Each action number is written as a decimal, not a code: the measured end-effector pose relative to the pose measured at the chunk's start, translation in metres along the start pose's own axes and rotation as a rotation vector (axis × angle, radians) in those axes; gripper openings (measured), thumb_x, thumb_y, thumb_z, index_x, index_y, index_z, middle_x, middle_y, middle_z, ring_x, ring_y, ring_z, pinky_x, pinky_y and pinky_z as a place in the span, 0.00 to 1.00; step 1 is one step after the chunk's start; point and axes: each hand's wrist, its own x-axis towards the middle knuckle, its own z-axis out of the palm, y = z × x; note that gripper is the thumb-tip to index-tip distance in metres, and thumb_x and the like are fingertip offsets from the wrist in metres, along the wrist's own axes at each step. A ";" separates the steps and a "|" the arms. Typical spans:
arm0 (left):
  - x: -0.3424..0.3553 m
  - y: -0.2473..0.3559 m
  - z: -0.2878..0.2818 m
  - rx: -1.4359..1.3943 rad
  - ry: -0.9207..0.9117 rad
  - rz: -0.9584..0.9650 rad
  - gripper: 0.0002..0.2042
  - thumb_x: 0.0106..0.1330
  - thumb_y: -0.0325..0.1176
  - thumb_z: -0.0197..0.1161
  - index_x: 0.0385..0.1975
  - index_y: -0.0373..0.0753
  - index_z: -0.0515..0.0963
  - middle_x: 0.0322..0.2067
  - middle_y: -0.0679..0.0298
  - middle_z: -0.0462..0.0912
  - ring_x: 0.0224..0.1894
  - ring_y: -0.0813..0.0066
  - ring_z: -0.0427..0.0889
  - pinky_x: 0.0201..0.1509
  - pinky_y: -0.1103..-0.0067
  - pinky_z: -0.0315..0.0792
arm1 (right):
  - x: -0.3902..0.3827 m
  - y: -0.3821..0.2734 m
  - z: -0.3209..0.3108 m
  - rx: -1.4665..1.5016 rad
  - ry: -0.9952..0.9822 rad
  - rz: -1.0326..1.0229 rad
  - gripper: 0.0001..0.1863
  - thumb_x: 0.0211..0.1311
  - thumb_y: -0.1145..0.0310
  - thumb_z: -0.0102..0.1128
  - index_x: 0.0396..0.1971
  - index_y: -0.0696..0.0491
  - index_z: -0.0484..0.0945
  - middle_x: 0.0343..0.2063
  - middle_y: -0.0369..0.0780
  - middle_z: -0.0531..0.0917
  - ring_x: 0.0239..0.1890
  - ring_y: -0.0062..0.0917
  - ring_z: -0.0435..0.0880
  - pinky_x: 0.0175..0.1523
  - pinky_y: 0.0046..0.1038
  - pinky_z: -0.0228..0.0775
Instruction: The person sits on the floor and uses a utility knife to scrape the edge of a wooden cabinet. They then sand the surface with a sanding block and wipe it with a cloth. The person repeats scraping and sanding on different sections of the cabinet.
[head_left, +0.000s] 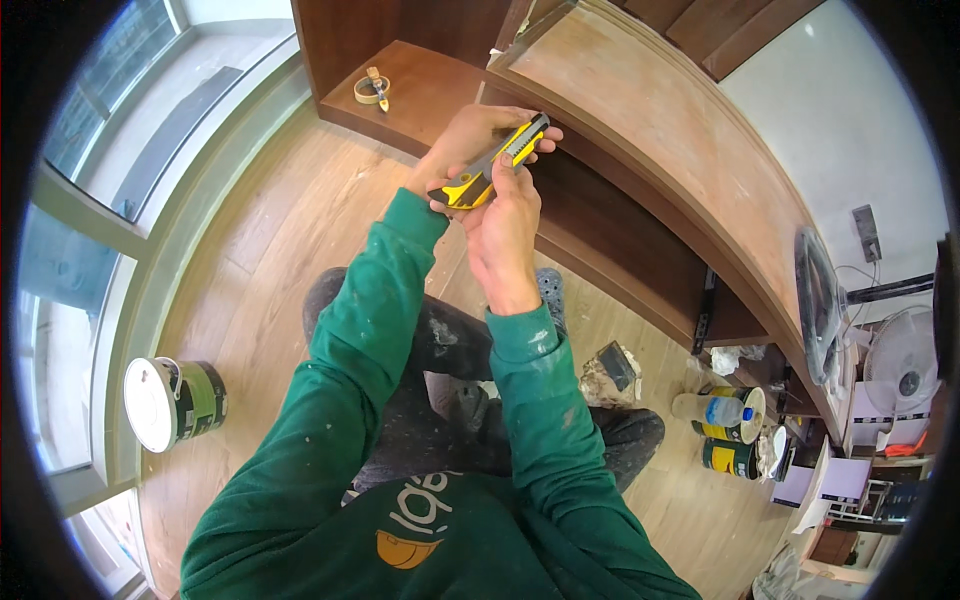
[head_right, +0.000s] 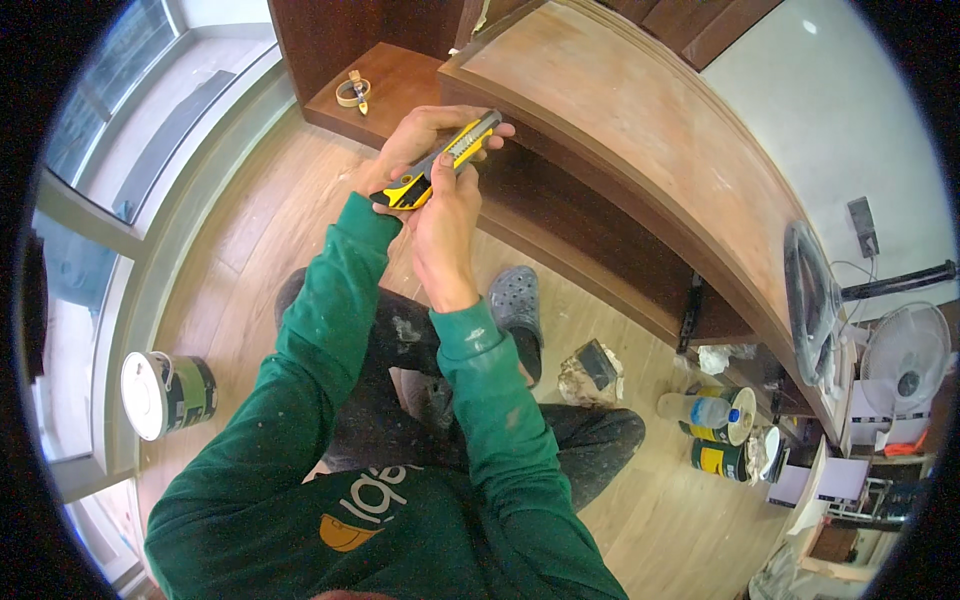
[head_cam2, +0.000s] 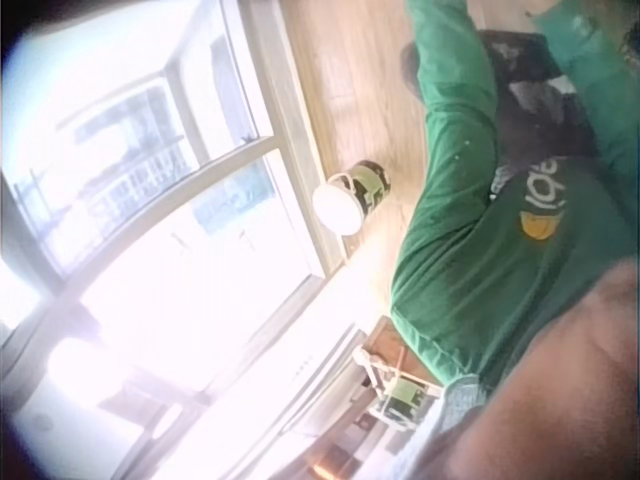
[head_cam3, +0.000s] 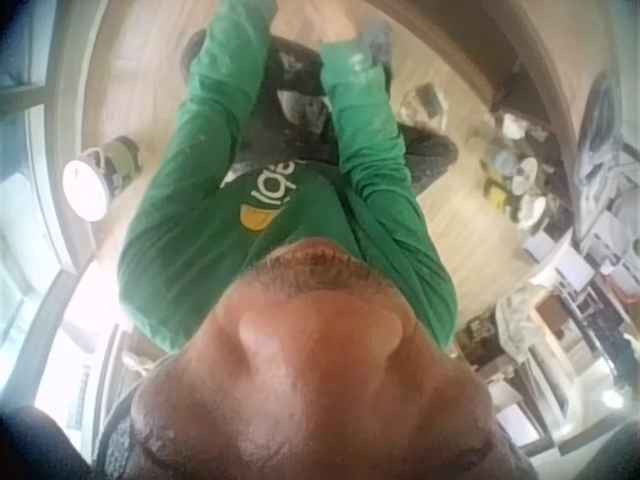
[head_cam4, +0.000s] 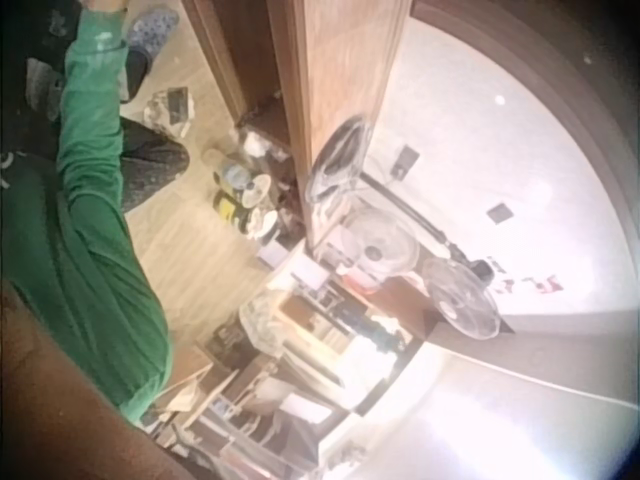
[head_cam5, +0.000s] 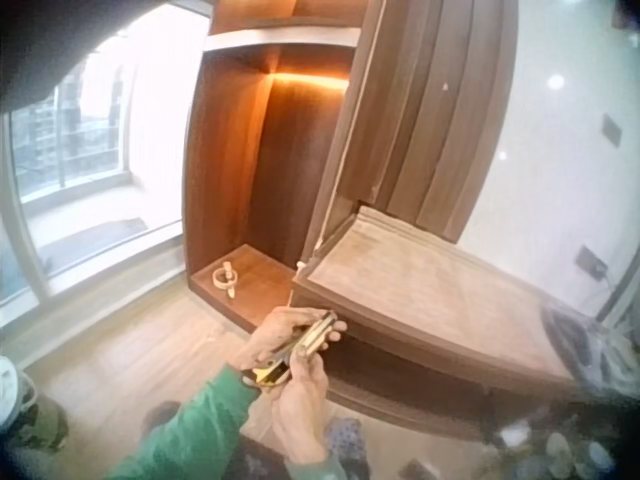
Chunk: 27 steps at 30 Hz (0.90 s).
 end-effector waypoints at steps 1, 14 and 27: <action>-0.002 0.002 0.002 0.040 -0.003 0.017 0.16 0.72 0.29 0.46 0.52 0.26 0.74 0.49 0.53 0.81 0.46 0.70 0.82 0.48 0.79 0.76 | 0.000 -0.001 0.000 -0.023 0.006 0.001 0.14 0.75 0.59 0.39 0.47 0.55 0.60 0.32 0.48 0.79 0.26 0.40 0.84 0.29 0.37 0.80; 0.001 0.000 0.006 -0.225 0.057 -0.101 0.17 0.71 0.32 0.48 0.52 0.25 0.72 0.50 0.52 0.80 0.47 0.71 0.80 0.48 0.81 0.74 | -0.006 -0.016 -0.001 -0.079 0.008 0.012 0.16 0.75 0.59 0.39 0.47 0.58 0.64 0.32 0.49 0.81 0.28 0.41 0.85 0.30 0.36 0.81; 0.001 -0.003 0.004 -0.174 0.057 -0.042 0.17 0.71 0.32 0.48 0.51 0.25 0.72 0.50 0.52 0.79 0.45 0.72 0.80 0.47 0.80 0.75 | 0.001 -0.012 0.000 -0.105 0.027 0.016 0.16 0.74 0.58 0.41 0.46 0.56 0.62 0.32 0.49 0.81 0.27 0.41 0.85 0.30 0.37 0.81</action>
